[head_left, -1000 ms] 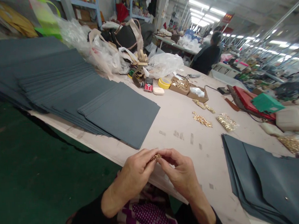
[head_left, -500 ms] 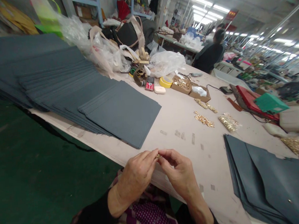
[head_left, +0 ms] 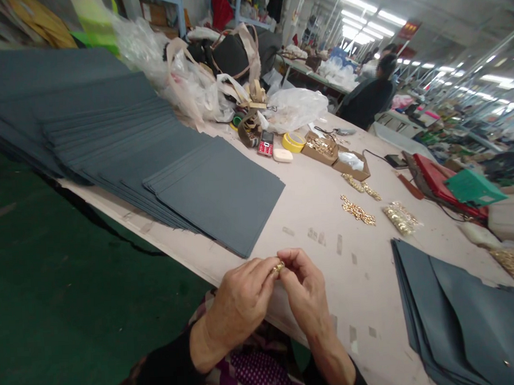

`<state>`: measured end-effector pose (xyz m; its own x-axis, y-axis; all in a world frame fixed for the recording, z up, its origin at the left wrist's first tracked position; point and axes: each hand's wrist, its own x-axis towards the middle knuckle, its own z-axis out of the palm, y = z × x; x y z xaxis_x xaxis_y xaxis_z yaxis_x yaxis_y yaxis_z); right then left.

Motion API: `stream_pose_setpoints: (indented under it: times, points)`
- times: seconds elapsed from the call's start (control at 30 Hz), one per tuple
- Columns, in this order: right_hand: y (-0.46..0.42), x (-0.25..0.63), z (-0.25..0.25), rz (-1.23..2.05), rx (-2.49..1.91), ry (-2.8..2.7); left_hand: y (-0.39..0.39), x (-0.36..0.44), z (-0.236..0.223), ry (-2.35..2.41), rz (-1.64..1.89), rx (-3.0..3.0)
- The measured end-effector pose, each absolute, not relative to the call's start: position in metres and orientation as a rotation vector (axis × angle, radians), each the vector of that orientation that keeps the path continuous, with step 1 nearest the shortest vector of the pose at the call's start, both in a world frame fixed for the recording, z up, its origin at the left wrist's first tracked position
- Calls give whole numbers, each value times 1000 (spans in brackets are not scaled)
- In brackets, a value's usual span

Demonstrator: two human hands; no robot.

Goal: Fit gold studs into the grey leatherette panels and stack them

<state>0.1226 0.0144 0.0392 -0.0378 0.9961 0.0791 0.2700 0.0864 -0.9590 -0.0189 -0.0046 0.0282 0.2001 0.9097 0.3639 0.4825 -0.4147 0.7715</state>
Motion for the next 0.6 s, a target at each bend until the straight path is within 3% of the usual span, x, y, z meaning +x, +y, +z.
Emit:
stream_pose_setpoints:
  times: [0.23,0.33,0.6]
  points:
    - [34,105,49,1302,-1267,-1525,-9,-39,33,1184,1217,1013]
    - [41,91,56,1385,-1228,-1627,-10,-45,30,1229,1229,993]
    - [41,84,59,711,-1245,-2140,-10,-53,19,1532,1164,1565]
